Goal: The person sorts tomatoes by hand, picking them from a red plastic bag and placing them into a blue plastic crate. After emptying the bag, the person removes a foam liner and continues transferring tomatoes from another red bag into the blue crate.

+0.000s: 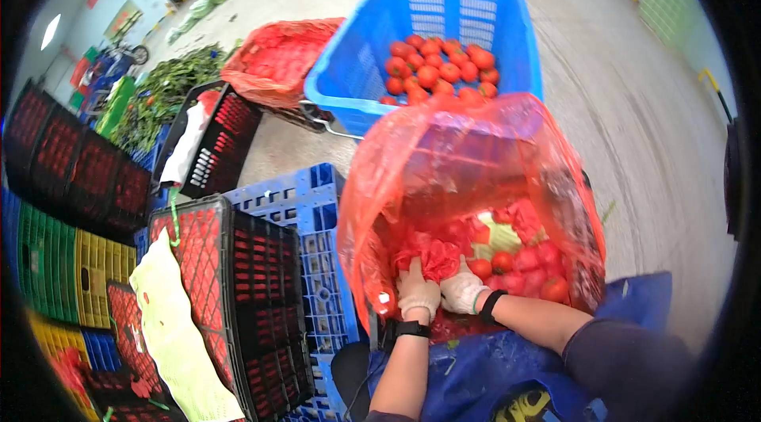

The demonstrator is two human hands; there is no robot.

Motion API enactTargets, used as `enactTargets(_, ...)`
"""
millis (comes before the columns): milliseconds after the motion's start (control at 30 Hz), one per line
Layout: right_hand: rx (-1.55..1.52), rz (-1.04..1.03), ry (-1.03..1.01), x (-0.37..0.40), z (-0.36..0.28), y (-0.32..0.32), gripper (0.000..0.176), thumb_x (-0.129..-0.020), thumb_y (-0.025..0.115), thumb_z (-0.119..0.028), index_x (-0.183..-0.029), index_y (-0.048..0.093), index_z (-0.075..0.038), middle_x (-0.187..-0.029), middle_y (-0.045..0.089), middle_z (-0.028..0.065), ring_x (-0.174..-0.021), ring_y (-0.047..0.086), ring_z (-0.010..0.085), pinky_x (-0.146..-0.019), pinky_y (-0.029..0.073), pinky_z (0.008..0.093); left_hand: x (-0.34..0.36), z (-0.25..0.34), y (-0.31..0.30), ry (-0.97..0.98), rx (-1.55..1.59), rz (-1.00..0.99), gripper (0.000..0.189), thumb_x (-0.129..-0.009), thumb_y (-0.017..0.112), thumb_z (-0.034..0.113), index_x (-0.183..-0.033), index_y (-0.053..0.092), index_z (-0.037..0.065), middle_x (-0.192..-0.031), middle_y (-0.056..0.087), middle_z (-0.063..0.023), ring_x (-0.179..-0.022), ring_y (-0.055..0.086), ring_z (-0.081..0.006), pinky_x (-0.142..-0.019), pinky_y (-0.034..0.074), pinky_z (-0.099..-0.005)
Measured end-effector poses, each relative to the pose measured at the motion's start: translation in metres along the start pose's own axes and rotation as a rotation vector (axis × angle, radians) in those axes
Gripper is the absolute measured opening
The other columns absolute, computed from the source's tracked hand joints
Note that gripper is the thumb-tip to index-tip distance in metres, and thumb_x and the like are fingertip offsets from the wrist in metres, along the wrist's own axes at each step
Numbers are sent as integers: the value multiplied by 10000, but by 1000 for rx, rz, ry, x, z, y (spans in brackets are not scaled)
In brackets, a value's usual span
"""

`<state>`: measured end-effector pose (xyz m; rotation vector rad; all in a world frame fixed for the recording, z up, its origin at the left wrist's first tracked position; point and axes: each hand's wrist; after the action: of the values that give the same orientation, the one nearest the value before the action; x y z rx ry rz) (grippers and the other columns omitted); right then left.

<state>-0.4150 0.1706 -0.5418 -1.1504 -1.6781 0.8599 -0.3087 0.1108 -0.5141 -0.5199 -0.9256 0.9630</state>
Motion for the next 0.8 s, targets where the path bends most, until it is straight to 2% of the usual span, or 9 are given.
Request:
enactTargets(167, -313, -93, 144, 35, 13, 17, 305, -779, 546, -282, -887, 714, -52, -897, 677, 216, -883, 654, 374, -862, 489, 480, 12, 16, 4, 16, -294, -365, 537, -796, 568, 174, -1311, 445, 80, -1314, 460, -272, -1155, 512, -438, -988, 423, -465)
enactTargets(400, -402, -741, 183, 49, 77, -68, 439, -753, 588, -434, -890, 710, -36, -890, 686, 191, -877, 659, 347, -793, 510, 400, 28, 13, 49, 154, -66, -809, 402, -796, 512, 174, -1148, 566, -12, -1187, 578, -289, -1136, 551, -403, -951, 431, -414)
enactTargets(533, -483, 48, 560, 25, 124, -45, 506, -769, 566, -402, -1130, 633, -54, -1109, 638, 229, -1040, 612, 365, -885, 482, 416, 20, 40, 14, 156, -355, -312, 402, -790, 560, 178, -1174, 583, 61, -1132, 595, -254, -1079, 573, -398, -975, 420, -481)
enactTargets(600, -736, -131, 795, -6, 118, -54, 493, -778, 563, -407, -1133, 637, -72, -1138, 630, 219, -1085, 587, 370, -914, 466, 425, -6, 45, -3, 232, -556, -159, 378, -788, 583, 202, -1145, 598, 80, -1128, 587, -211, -1076, 573, -362, -964, 423, -502)
enactTargets(667, -478, 284, 558, -23, 85, -53, 509, -792, 555, -431, -1160, 622, -86, -1159, 621, 209, -1111, 572, 364, -932, 452, 442, -44, 14, 19, 244, -759, -104, 313, -741, 642, 229, -1027, 650, 101, -1036, 625, -176, -984, 616, -330, -904, 441, -504)
enactTargets(700, -478, 226, 662, -44, 78, -31, 572, -813, 549, -471, -1228, 571, -77, -1198, 600, 207, -1141, 551, 368, -949, 438, 450, -50, 3, 29, 280, -754, 37, 281, -763, 628, 230, -1021, 658, 121, -1045, 619, -157, -969, 619, -325, -876, 447, -513)
enactTargets(733, -361, 380, 330, -89, 139, 92, 584, -834, 570, -448, -1262, 528, -53, -1231, 581, 213, -1155, 533, 389, -956, 435, 433, -56, 0, 39, 336, -758, 157, 252, -785, 615, 232, -1014, 666, 141, -1053, 612, -138, -953, 621, -320, -848, 454, -523)
enactTargets(767, -607, 418, 581, -116, 163, 157, 565, -853, 592, -361, -1301, 478, -37, -1242, 570, 221, -1161, 520, 398, -974, 427, 413, -54, 7, 42, 289, -751, 216, 215, -813, 584, 218, -1006, 659, 156, -1049, 605, -127, -932, 626, -315, -796, 477, -498)
enactTargets(800, -841, 438, 740, -74, 102, 54, 556, -852, 608, -311, -1300, 452, -21, -1232, 565, 237, -1156, 515, 408, -978, 425, 403, -49, 12, 47, 254, -741, 257, 187, -842, 553, 203, -998, 652, 172, -1044, 599, -116, -911, 631, -310, -744, 501, -472)
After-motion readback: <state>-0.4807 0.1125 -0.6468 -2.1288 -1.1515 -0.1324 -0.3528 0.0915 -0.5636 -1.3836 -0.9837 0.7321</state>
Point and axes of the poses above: each hand's wrist, its own x-axis away from the middle knuckle, its own y-axis out of the palm, z = x × y
